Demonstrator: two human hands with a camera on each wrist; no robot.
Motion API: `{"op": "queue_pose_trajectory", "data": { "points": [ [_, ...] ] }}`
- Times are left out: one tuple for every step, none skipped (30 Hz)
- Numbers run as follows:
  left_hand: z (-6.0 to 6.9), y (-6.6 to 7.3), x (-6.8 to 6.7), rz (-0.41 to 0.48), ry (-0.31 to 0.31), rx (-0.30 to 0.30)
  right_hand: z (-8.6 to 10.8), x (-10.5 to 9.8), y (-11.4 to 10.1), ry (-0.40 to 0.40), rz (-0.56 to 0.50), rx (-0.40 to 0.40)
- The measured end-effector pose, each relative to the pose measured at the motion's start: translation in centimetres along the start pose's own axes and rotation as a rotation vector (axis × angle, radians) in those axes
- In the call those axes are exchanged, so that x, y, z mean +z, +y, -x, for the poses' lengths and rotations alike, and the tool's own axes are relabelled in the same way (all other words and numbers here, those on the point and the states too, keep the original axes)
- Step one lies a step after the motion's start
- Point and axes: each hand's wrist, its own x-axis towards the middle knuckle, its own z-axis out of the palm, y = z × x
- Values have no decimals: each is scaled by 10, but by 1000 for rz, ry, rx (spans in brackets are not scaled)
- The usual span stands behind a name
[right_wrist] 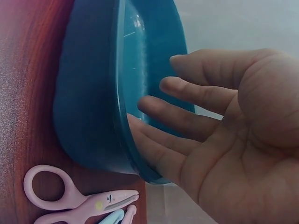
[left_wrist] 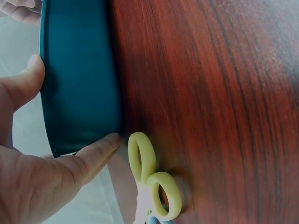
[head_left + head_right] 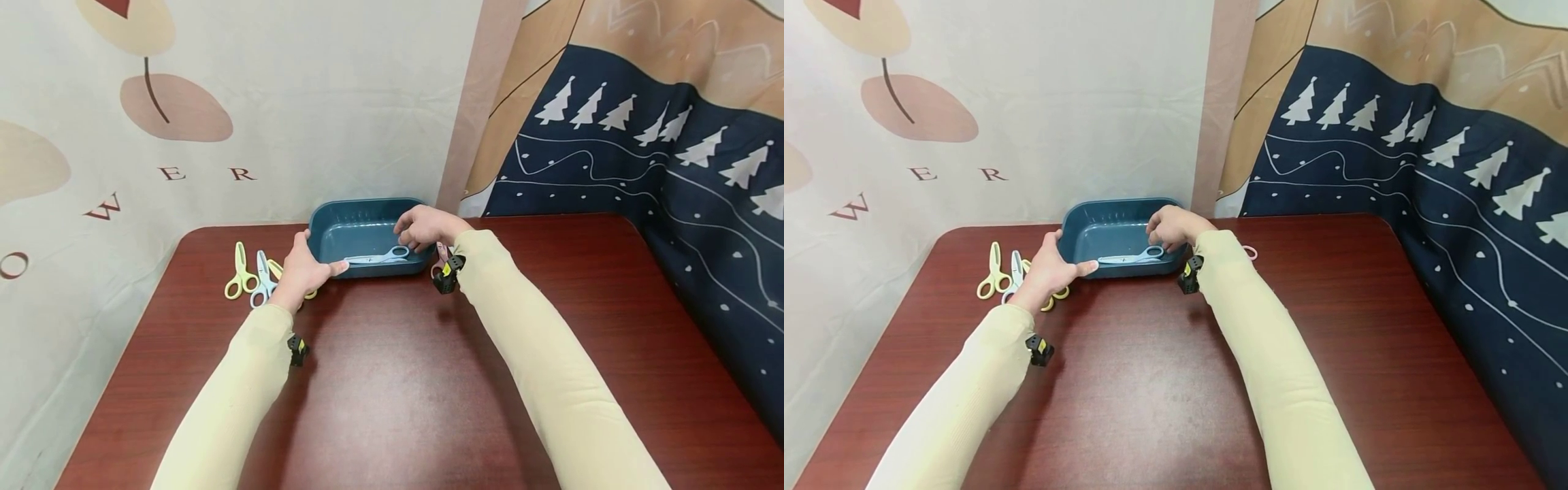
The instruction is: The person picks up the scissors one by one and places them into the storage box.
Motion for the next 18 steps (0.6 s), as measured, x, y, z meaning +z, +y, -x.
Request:
{"op": "queue_pose_trajectory", "data": {
  "points": [
    [0,0,0,0,-1,-1,1,0,0,1,-1,-5],
    [0,0,0,1,-2,-2,1,-1,1,4,-3,-10],
    [0,0,0,2,-3,-3,2,-1,1,6,-7,-14],
    [0,0,0,2,-3,-3,2,-2,2,7,-12,-18],
    [0,1,-1,3,-3,-4,3,-3,2,8,-16,-22],
    [-1,1,-1,3,-3,-3,4,-3,3,9,-22,-25],
    [-1,1,-1,3,-3,-2,5,-4,3,9,-28,-28],
    [-1,1,-1,4,-3,-2,6,-5,4,10,-33,-32],
    [-1,1,-1,4,-3,-1,7,-5,4,11,-38,-36],
    [-1,1,-1,4,-3,-1,8,-6,4,12,-42,-40],
    [-1,1,-1,4,-4,-2,9,-6,4,14,-48,-44],
    [-1,1,-1,5,-5,-2,10,-7,5,17,-49,-52],
    [-1,1,-1,5,-5,-4,12,-7,5,21,-50,-60],
    [-1,1,-1,6,-6,-4,13,-7,5,26,-51,-68],
    [-1,1,-1,7,-6,-5,14,-8,6,32,-53,-77],
    [0,1,-1,6,-6,-6,16,-8,7,39,-53,-88],
    [0,1,-1,6,-5,-6,17,-8,8,46,-56,-101],
    [0,1,-1,6,-5,-6,18,-9,9,55,-60,-112]
  ]
}}
